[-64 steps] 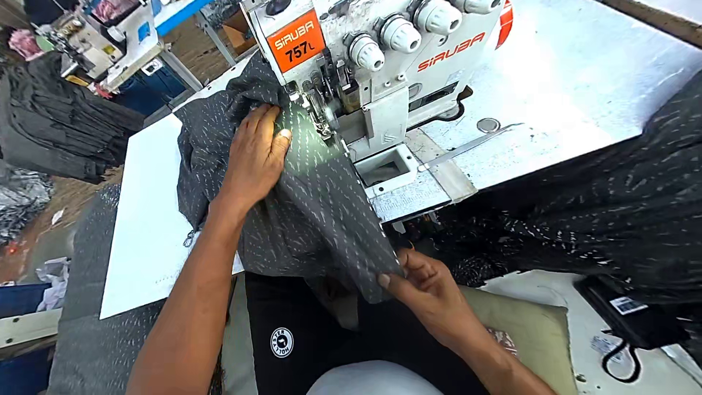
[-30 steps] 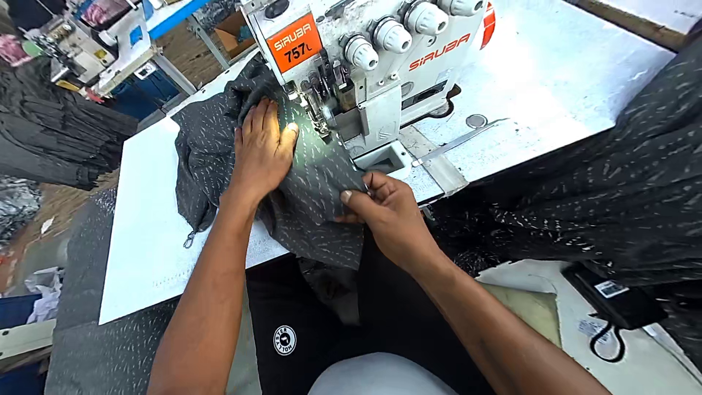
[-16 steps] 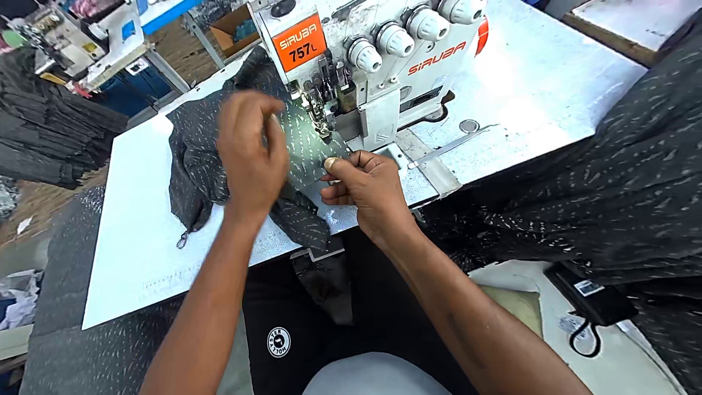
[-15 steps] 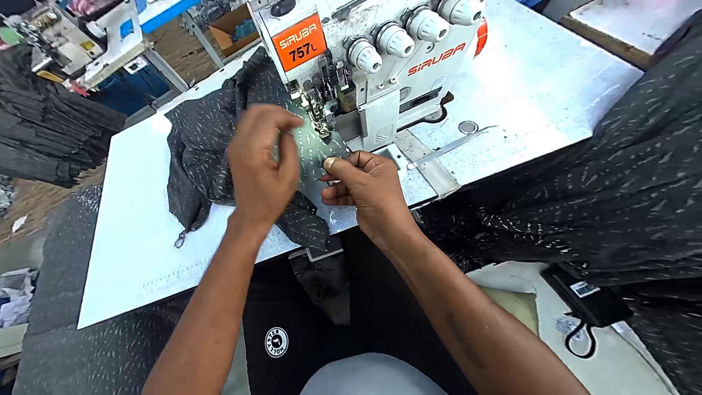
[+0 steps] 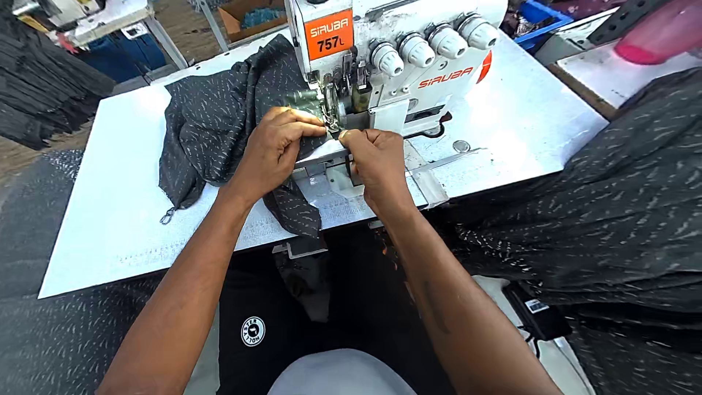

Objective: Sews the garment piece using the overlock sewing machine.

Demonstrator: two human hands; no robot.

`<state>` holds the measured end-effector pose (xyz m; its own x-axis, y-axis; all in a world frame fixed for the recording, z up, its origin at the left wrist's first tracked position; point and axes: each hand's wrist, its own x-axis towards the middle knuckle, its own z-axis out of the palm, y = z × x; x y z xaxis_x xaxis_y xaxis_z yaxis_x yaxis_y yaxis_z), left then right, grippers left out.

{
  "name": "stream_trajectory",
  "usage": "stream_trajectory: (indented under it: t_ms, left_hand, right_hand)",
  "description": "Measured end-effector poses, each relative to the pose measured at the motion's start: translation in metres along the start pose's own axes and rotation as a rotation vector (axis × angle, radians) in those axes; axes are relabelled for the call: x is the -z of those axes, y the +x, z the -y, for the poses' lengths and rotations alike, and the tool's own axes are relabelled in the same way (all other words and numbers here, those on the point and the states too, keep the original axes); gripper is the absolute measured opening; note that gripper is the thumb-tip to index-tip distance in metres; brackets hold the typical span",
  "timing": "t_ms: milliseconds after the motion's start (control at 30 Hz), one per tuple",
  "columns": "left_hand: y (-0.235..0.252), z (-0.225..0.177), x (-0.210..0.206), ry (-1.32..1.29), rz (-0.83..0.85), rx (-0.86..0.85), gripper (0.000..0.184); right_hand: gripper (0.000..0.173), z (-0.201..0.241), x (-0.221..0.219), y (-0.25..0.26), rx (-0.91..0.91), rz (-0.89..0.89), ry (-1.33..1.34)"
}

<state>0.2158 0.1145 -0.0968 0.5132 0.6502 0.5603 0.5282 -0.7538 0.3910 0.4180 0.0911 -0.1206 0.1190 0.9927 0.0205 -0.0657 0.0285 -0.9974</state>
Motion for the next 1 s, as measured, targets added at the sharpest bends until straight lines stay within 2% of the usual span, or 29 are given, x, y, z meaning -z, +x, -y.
stream_trajectory:
  t_ms: [133,200,267,300,333,367,400,467,533,667,733,800,867,900,967,1000]
  left_hand:
    - [-0.002,0.007,0.004,0.095,0.019,0.089,0.036]
    - [-0.011,-0.018,0.002,0.256,0.038,0.152,0.046]
    - [-0.022,-0.043,-0.005,0.334,0.009,0.146,0.033]
    - [-0.026,-0.050,-0.008,0.348,-0.020,0.126,0.026]
    - [-0.030,-0.056,-0.010,0.338,-0.041,0.111,0.023]
    - [-0.033,-0.063,-0.010,0.308,-0.046,0.113,0.023]
    - [-0.035,-0.070,-0.009,0.252,-0.043,0.132,0.024]
    - [-0.039,-0.085,-0.011,0.098,-0.066,0.206,0.022]
    - [-0.035,-0.090,-0.024,0.026,-0.160,0.247,0.021]
    - [0.001,-0.087,-0.052,0.188,-0.266,0.237,0.022]
    - [0.003,-0.085,-0.052,0.230,-0.275,0.183,0.022]
    - [-0.019,-0.090,-0.039,0.200,-0.236,0.077,0.020]
    - [-0.051,-0.096,-0.030,0.192,-0.195,-0.064,0.018]
    - [-0.063,-0.098,-0.029,0.190,-0.178,-0.128,0.017]
    - [-0.089,-0.114,-0.034,0.112,-0.086,-0.207,0.016]
    - [-0.096,-0.123,-0.037,0.054,-0.010,-0.241,0.017]
  right_hand:
    - [0.040,0.000,0.006,-0.012,0.073,0.006,-0.106]
    - [0.034,-0.006,0.013,-0.039,0.255,-0.016,-0.190]
    - [0.012,-0.014,0.018,-0.050,0.509,-0.025,-0.334]
    - [0.017,-0.014,0.018,-0.049,0.598,0.003,-0.462]
    - [0.032,-0.011,0.016,-0.047,0.650,0.038,-0.615]
    - [0.044,-0.008,0.013,-0.043,0.675,0.074,-0.756]
    - [0.048,-0.003,0.010,-0.039,0.690,0.102,-0.866]
    - [0.039,0.001,0.013,-0.034,0.694,0.104,-0.908]
    - [0.026,0.001,0.021,-0.026,0.680,0.034,-0.784]
    - [0.025,-0.004,0.015,-0.003,0.615,-0.172,-0.679]
    - [0.027,-0.002,0.016,-0.008,0.614,-0.177,-0.682]
    - [0.030,-0.002,0.028,-0.034,0.603,-0.131,-0.682]
    - [0.031,-0.008,0.046,-0.066,0.531,-0.016,-0.552]
    - [0.030,-0.011,0.051,-0.074,0.447,0.078,-0.421]
    - [0.044,-0.015,0.054,-0.087,0.195,0.285,-0.192]
    - [0.045,-0.014,0.049,-0.088,0.085,0.338,-0.119]
